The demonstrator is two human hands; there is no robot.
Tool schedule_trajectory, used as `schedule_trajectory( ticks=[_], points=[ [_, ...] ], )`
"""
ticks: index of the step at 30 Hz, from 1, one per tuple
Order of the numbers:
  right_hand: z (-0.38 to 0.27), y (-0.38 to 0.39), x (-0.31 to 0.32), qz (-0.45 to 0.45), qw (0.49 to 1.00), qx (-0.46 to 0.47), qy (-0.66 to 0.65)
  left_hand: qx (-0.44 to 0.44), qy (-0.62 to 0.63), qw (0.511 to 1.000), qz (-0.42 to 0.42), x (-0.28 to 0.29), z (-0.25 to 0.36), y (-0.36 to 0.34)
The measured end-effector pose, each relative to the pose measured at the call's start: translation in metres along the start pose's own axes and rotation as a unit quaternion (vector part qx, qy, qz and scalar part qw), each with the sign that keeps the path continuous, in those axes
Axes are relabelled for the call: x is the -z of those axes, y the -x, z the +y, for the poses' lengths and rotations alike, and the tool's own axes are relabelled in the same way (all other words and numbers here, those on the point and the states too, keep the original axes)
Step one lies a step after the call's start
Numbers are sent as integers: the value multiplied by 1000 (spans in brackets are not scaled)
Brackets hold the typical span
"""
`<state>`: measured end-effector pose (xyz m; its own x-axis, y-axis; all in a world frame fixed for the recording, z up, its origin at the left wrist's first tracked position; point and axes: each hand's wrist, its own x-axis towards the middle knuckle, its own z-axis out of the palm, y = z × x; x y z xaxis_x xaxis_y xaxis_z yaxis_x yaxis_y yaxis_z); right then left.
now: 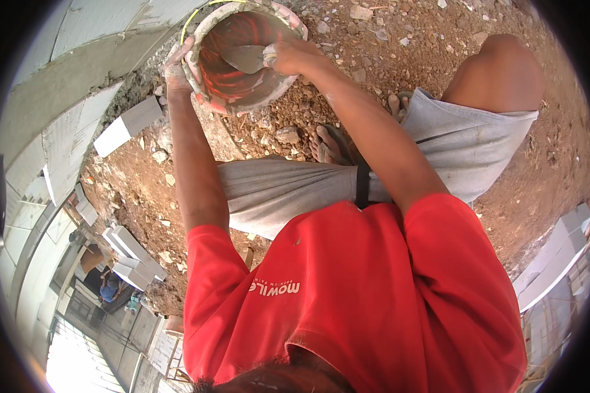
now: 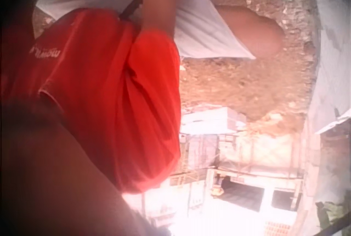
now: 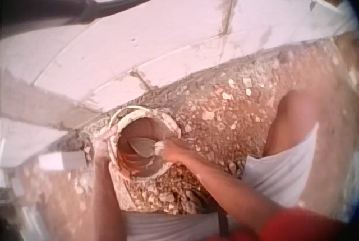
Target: The person scoops cement from a bucket with a trowel and applies it to the joints of a white block wall. The person repeatedly dips the trowel into the bucket and spreads the cement along the wall seams.
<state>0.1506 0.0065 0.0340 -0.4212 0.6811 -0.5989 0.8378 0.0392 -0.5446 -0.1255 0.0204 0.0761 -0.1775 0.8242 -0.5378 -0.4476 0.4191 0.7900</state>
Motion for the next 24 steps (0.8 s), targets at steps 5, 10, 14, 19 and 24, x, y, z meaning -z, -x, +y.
schedule_trajectory(
  ticks=[5,10,14,19,24],
  points=[
    [-8,-5,10,-15,999,1,-30,11,-26,999,-28,-11,5,-1],
    [3,-2,18,-31,998,-10,51,-20,0,998,-56,-30,7,5],
    [-3,12,19,41,998,-20,-51,7,4,998,-65,-21,8,11],
    [1,0,34,-60,995,-29,74,-6,-13,997,-73,-31,7,4],
    [2,13,22,-10,1000,-24,10,-21,-58,995,-72,-41,5,10]
  ],
)
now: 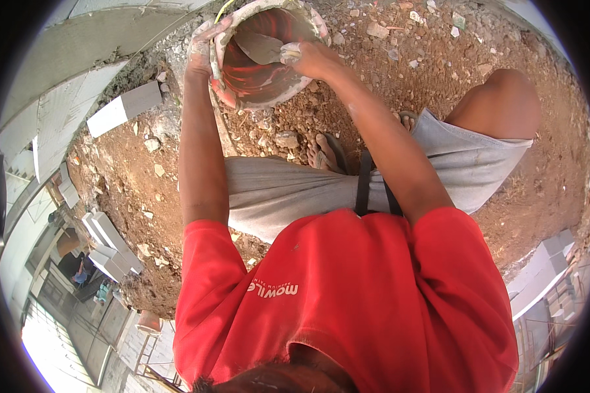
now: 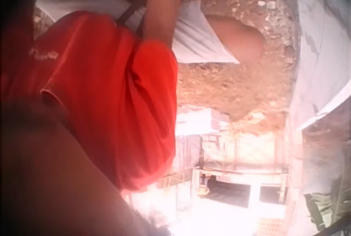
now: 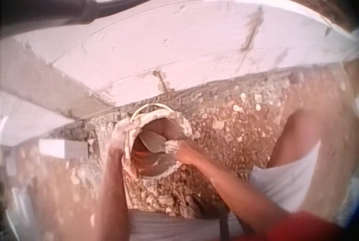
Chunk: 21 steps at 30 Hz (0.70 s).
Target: The person scoops cement from a bucket with a trowel and applies it to the joints of a white block wall. The person repeatedly dips the trowel into the bucket and spreads the cement along the wall seams.
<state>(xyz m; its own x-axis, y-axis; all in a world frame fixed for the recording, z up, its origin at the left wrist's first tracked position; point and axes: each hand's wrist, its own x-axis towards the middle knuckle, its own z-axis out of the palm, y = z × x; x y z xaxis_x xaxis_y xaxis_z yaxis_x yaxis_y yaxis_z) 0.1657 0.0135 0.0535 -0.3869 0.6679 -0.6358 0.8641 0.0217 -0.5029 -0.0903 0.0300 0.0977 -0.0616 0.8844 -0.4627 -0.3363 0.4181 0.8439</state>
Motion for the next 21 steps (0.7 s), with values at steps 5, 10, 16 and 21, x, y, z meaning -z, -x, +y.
schedule_trajectory(
  ticks=[5,10,16,21],
  points=[
    [8,-14,-7,-35,998,11,52,-23,39,999,-28,1,-14,-15],
    [-21,18,19,-64,997,-16,31,-4,19,999,-26,5,-14,2],
    [-9,4,26,-18,998,-27,61,-27,-20,999,-36,-27,-6,-7],
    [-20,16,19,-41,997,-24,57,-20,-21,997,-66,-10,-9,-8]
  ],
)
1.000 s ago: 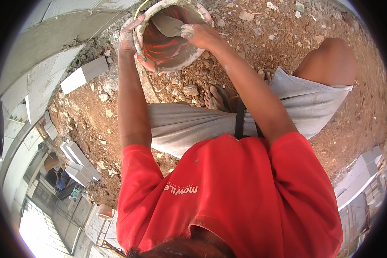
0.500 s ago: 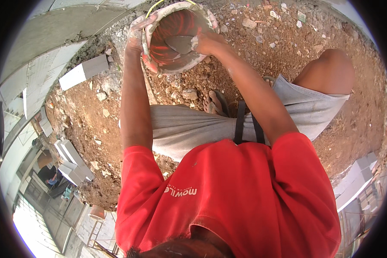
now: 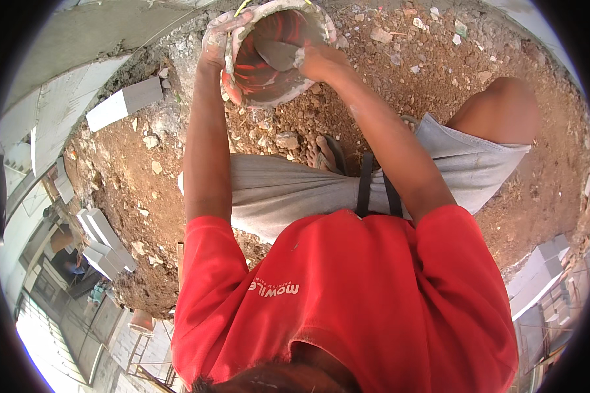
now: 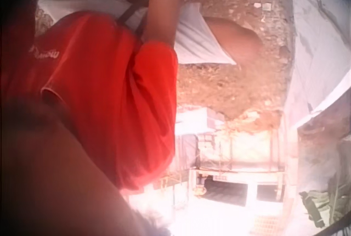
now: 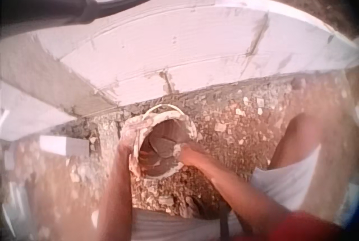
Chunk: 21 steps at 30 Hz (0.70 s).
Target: The person scoops cement from a bucket with a trowel and applies it to the joints of a white block wall. The person repeatedly dips the trowel into the bucket and spreads the cement along the wall seams.
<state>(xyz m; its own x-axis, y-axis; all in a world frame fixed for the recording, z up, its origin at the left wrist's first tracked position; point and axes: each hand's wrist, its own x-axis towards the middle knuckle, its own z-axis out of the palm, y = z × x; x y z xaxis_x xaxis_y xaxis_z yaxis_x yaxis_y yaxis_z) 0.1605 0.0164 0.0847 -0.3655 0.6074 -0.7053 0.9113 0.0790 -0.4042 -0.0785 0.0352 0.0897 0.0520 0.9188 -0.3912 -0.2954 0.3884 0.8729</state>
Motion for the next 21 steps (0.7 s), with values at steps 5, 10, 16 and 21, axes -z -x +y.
schedule_trajectory(
  ticks=[5,10,16,21],
  points=[
    [23,-15,-9,4,999,33,25,-27,3,999,-32,-5,-7,-7],
    [8,8,42,35,997,24,71,-7,70,998,-3,-39,12,9],
    [-16,-14,34,18,993,40,110,-28,19,999,-38,1,-18,-11],
    [-43,-27,15,-40,991,81,97,-36,31,999,-10,0,-14,-5]
  ],
)
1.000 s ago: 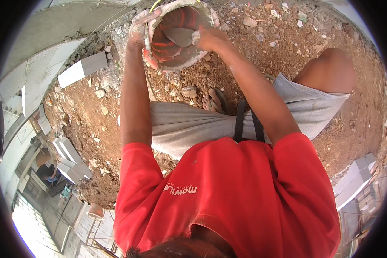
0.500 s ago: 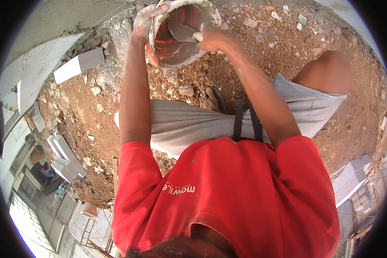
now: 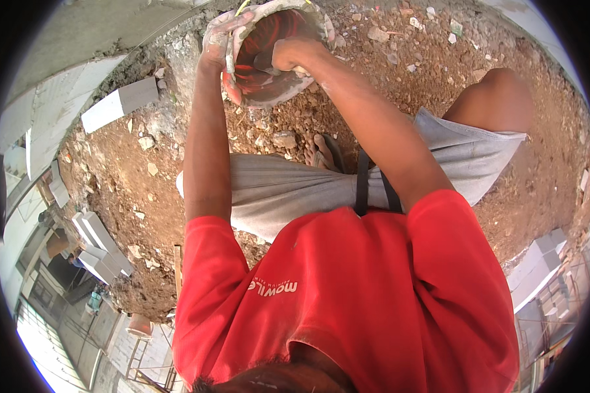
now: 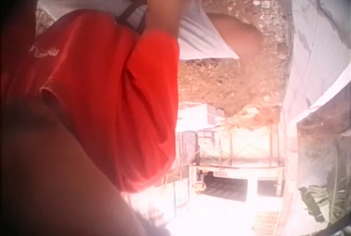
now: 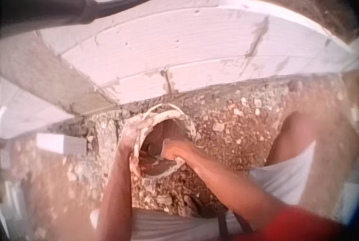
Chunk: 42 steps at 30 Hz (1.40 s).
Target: The person scoops cement from a bucket with a trowel and applies it to the joints of a white block wall. The person repeatedly dips the trowel into the bucket and spreads the cement along the wall seams.
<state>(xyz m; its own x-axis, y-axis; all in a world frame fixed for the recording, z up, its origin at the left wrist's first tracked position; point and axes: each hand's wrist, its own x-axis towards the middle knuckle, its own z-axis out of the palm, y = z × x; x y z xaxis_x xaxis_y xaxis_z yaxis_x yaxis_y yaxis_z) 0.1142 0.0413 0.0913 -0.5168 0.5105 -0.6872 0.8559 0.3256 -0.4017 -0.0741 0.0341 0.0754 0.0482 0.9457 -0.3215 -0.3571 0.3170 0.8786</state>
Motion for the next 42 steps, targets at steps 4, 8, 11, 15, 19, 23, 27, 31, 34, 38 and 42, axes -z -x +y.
schedule_trajectory(
  ticks=[4,8,11,15,19,23,27,31,34,38,42],
  points=[
    [7,-14,12,-50,998,33,-28,5,2,1000,1,8,3,9],
    [45,-29,14,-119,981,37,-152,25,5,999,44,9,4,10],
    [69,-43,3,-161,958,8,-238,28,41,999,8,-4,8,8],
    [81,-41,-9,-149,952,34,-264,28,17,999,39,-6,12,9],
    [83,-28,-24,-237,865,11,-443,22,31,998,49,-10,13,10],
    [92,-12,-71,-206,767,26,-607,40,26,998,50,-9,13,3],
    [72,19,-101,-228,592,64,-770,36,23,997,61,-3,13,5],
    [85,48,-106,-239,523,108,-811,17,72,994,82,-1,21,1],
    [110,72,-78,-217,586,79,-777,16,113,983,147,14,23,-4],
    [139,117,-37,-165,613,78,-769,26,163,979,117,8,26,-21],
    [140,170,9,-130,597,163,-775,0,89,989,121,45,10,-31]
  ],
)
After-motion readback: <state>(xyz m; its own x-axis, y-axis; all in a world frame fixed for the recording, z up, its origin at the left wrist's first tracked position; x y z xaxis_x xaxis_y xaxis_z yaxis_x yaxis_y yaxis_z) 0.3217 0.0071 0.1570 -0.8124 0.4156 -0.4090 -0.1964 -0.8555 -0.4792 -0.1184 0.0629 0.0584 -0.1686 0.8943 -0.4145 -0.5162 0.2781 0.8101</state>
